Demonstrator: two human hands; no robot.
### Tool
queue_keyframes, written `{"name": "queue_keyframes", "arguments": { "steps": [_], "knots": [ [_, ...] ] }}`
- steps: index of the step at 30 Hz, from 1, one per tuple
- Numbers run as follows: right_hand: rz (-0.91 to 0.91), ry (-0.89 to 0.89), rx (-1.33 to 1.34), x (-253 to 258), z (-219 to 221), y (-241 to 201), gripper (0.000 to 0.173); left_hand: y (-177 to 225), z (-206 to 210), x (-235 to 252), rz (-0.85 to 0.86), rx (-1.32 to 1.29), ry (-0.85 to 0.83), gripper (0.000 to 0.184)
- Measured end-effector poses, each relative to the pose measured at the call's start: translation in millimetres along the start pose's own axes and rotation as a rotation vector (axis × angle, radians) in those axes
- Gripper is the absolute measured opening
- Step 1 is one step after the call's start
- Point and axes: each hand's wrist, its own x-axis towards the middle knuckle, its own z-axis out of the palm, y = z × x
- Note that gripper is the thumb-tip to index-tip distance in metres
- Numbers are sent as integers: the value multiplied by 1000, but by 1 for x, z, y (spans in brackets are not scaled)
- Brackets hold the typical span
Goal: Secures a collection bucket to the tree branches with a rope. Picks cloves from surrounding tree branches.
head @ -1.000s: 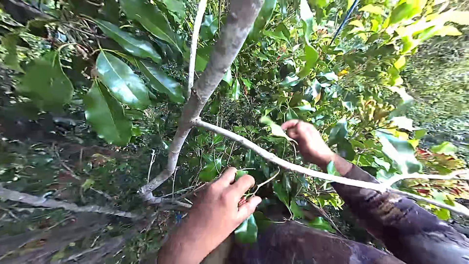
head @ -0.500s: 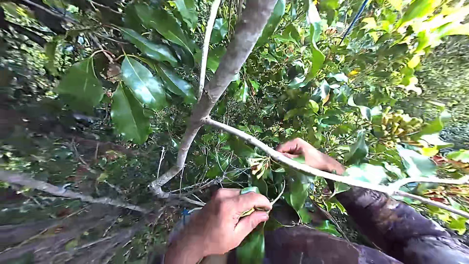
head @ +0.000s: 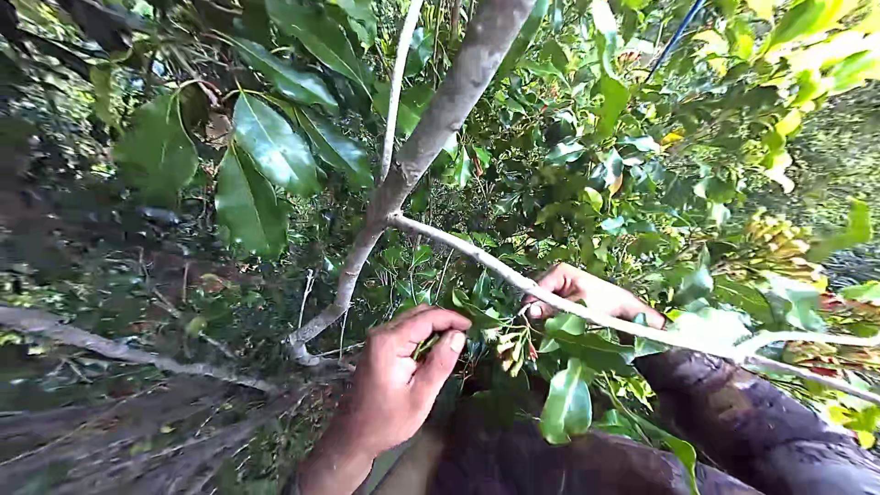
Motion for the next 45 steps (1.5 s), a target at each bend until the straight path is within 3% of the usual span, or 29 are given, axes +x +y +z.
{"name": "queue_keyframes", "arguments": {
  "steps": [6,9,11,14,21,25,28,32,34,39,43,45],
  "knots": [
    [47,-24,-33,9,8,-12,19,5,5,-5,-10,236,-4,61],
    [138,22,-160,15,14,-19,24,11,9,-5,42,238,-40,69],
    [141,24,-261,20,17,-18,30,14,13,-4,40,327,-48,57],
    [162,29,-363,25,22,-22,33,11,18,-2,-10,484,-58,20],
    [113,105,-355,27,23,-17,28,-3,19,-4,84,689,-2,17],
    [41,134,-382,25,21,-8,29,-5,19,-4,42,785,-20,18],
    [-11,110,-359,23,22,-5,31,-3,17,-3,94,591,-121,21],
    [-107,80,-270,23,25,-3,32,3,10,-4,353,-244,-396,31],
    [-103,125,-198,17,21,1,31,11,-4,-7,259,-395,-434,31],
    [-100,76,-73,12,16,-1,25,-4,-9,-10,-83,142,-142,27],
    [-83,56,-105,18,21,-2,24,-5,3,-11,-120,351,-11,52],
    [-101,13,-151,25,25,-1,28,-3,6,-9,-121,302,-25,47]
  ]
}}
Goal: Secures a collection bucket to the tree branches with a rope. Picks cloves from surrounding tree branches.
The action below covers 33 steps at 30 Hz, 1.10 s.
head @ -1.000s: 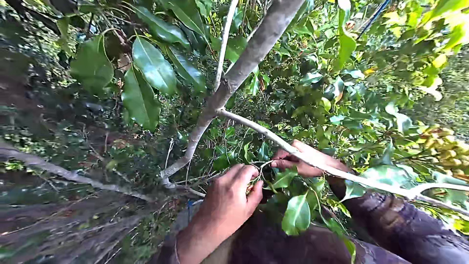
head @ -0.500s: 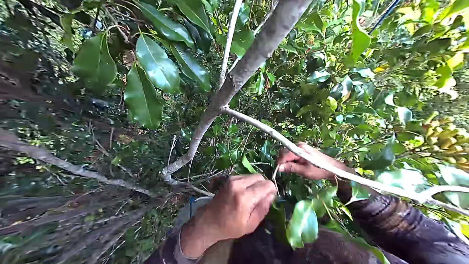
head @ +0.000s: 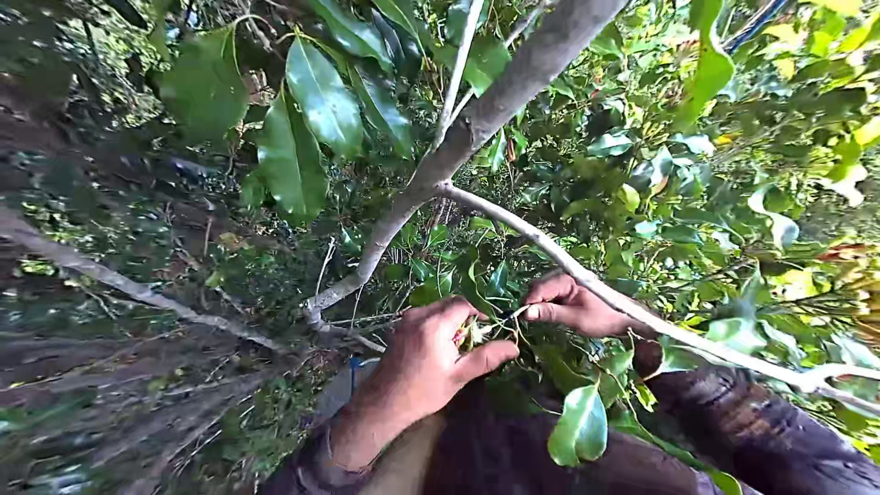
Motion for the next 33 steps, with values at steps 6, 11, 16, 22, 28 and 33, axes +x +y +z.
{"name": "queue_keyframes", "arguments": {
  "steps": [6,11,16,22,28,33],
  "knots": [
    [62,-114,-181,20,-3,-17,32,-4,-6,-4,-104,-189,-215,23],
    [-67,-196,-10,43,-4,-35,27,-14,-13,-20,-8,-542,32,13],
    [-239,-199,233,78,18,-63,20,-21,-40,-27,3,-598,95,13],
    [-260,-395,-190,114,78,-104,25,-44,-76,-71,-263,74,-304,15],
    [126,-836,-145,155,154,-89,28,-117,-92,-117,-837,171,-670,20],
    [-20,-822,-268,141,187,-50,69,-132,-111,-132,-875,224,-538,21]
  ]
}}
